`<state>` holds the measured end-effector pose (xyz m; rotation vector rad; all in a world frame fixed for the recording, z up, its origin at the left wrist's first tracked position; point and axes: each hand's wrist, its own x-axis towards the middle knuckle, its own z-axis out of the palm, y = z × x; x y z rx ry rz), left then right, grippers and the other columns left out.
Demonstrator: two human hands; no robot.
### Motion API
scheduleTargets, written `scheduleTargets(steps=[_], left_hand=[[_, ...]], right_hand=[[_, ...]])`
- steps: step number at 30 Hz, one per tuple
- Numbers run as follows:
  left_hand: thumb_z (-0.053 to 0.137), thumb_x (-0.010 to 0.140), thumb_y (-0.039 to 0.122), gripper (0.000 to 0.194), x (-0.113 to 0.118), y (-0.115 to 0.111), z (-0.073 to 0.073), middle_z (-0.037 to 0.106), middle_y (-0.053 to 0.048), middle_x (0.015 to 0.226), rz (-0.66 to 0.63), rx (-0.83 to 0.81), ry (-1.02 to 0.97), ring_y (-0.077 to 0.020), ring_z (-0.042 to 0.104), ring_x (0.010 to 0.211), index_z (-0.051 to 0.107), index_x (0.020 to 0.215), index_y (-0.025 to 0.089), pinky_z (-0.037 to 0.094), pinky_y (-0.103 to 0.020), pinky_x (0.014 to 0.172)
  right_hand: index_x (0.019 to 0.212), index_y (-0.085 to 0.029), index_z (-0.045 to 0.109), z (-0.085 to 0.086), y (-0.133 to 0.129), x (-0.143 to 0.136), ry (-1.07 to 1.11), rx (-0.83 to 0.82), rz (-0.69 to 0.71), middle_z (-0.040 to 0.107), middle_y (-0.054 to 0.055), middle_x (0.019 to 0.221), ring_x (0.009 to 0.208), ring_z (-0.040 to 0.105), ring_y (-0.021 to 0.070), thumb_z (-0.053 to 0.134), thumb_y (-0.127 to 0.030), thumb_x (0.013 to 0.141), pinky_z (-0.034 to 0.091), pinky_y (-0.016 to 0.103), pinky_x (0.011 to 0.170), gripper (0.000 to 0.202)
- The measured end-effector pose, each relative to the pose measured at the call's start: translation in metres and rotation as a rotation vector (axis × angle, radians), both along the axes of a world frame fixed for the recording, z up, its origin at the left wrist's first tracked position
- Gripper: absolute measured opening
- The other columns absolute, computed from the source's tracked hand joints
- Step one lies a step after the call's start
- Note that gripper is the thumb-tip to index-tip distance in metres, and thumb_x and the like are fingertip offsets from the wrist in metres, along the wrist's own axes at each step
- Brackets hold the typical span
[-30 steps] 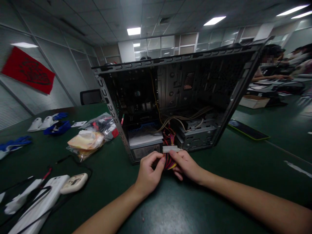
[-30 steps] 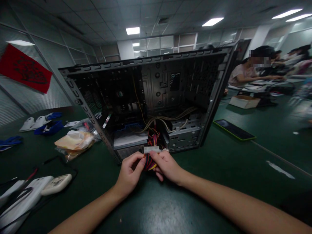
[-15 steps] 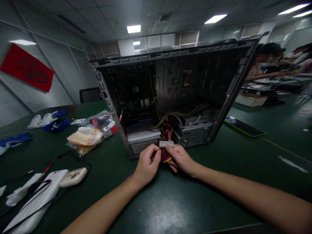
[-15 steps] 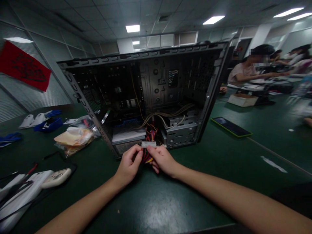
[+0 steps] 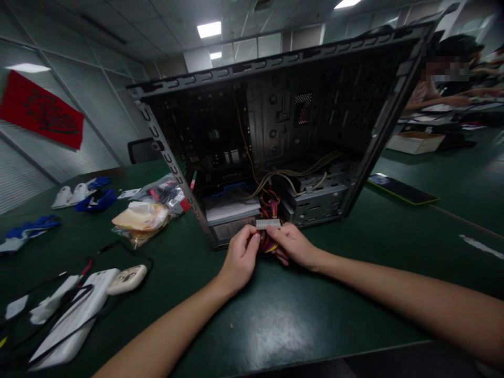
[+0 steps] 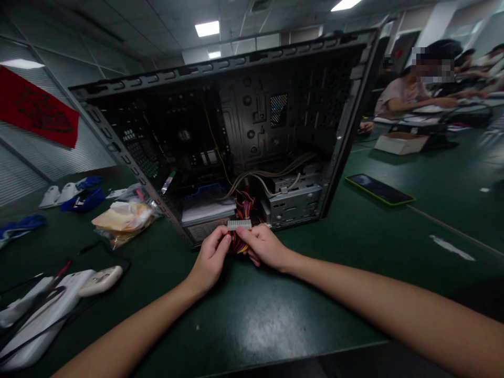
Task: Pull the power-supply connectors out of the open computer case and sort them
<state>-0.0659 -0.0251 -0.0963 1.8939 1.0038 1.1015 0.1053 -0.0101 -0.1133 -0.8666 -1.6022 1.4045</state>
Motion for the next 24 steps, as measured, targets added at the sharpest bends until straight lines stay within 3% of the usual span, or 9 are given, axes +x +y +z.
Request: scheduleTargets(steps=[3, 8, 13, 20, 24], left_hand=[[0.045, 0.097, 0.034, 0.022, -0.0013, -0.0012, 0.0019, 0.054, -0.001, 0.080, -0.047, -0.048, -0.028, -0.0159, 0.050, 0.077, 0.054, 0.086, 0.017, 0.041, -0.026, 0.074], [0.040, 0.100, 0.036, 0.026, -0.0003, -0.0024, 0.0019, 0.062, -0.006, 0.099, -0.248, -0.190, -0.173, -0.0199, 0.056, 0.097, 0.057, 0.102, 0.017, 0.044, -0.031, 0.091], [0.055, 0.094, 0.036, 0.022, 0.0016, -0.0001, -0.0021, 0.064, -0.005, 0.098, -0.135, -0.148, -0.166, -0.0190, 0.059, 0.094, 0.059, 0.104, 0.017, 0.046, -0.029, 0.088], [0.048, 0.096, 0.036, 0.026, 0.0002, 0.0015, -0.0034, 0.065, -0.006, 0.092, -0.083, -0.044, -0.048, -0.0189, 0.060, 0.085, 0.061, 0.101, 0.014, 0.048, -0.029, 0.079], [0.051, 0.093, 0.035, 0.024, -0.0030, 0.0055, 0.0000, 0.062, -0.004, 0.080, -0.063, 0.061, 0.055, -0.0170, 0.056, 0.073, 0.061, 0.088, 0.015, 0.046, -0.027, 0.069]], right_hand=[[0.043, -0.020, 0.039, 0.0012, -0.0012, 0.0008, 0.000, -0.007, 0.023, 0.035, -0.005, 0.032, 0.027, 0.037, 0.0063, 0.044, -0.075, 0.084, 0.030, 0.020, 0.033, 0.069], [0.043, -0.020, 0.040, 0.0023, -0.0015, 0.0009, 0.041, -0.013, 0.051, 0.035, -0.006, 0.032, 0.027, 0.037, 0.0066, 0.046, -0.074, 0.084, 0.030, 0.020, 0.032, 0.068], [0.045, -0.019, 0.042, 0.0007, 0.0000, 0.0017, 0.078, -0.038, 0.074, 0.036, -0.006, 0.033, 0.029, 0.037, 0.0062, 0.046, -0.074, 0.084, 0.032, 0.020, 0.034, 0.068], [0.044, -0.018, 0.044, 0.0006, -0.0009, 0.0025, 0.046, -0.020, 0.090, 0.039, -0.004, 0.033, 0.030, 0.038, 0.0063, 0.044, -0.073, 0.086, 0.032, 0.020, 0.035, 0.069], [0.047, -0.017, 0.047, 0.0012, -0.0007, 0.0025, 0.048, -0.025, 0.111, 0.038, -0.005, 0.033, 0.029, 0.038, 0.0069, 0.045, -0.073, 0.085, 0.034, 0.020, 0.035, 0.067]])
